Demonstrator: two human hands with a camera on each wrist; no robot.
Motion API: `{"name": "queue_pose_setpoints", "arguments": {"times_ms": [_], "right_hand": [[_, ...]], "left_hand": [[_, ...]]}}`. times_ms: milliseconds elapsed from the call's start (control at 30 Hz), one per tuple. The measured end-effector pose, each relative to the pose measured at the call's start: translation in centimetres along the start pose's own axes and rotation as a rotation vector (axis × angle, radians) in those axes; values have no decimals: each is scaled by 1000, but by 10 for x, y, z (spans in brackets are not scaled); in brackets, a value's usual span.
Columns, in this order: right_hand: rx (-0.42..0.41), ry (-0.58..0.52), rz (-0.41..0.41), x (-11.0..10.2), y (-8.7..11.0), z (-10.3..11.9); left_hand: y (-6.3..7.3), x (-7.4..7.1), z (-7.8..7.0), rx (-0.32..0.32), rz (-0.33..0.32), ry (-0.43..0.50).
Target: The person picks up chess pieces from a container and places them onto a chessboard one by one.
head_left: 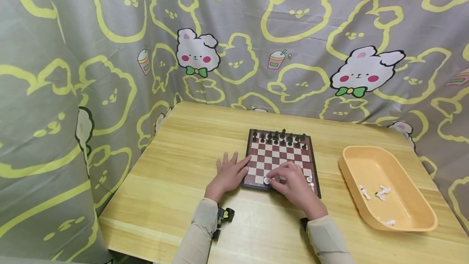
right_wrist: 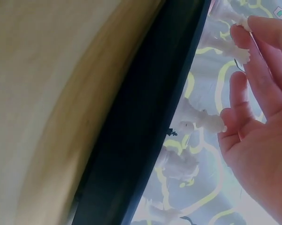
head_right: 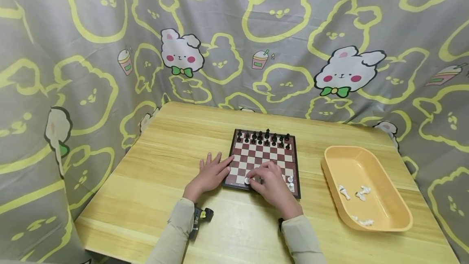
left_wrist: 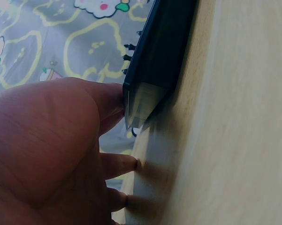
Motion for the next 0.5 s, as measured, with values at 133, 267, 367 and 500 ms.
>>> {"name": "queue_pose_setpoints", "arguments": {"times_ms": [133,267,367,500], "right_hand": [[11,5,11,2,-2,-3],[19,5,22,3,-4,-5],[19,4,30,4,-5,-5],[17,10,37,4,-5,-5]], "left_hand": [[-1,1,1,-4,3,-4],[-1,1,1,-4,5,-4],[-1,1,1,-2,4,-3],[0,0,0,-2,3,-2]]}}
Point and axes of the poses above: each hand's wrist, its own y-axis away from the middle knuckle, its own x-axis out of the palm, z = x × y, the point moved 10 cm from there along -y, towards the middle knuckle, and after that the axes turned 11 degrees about z, right-handed, at the moved point
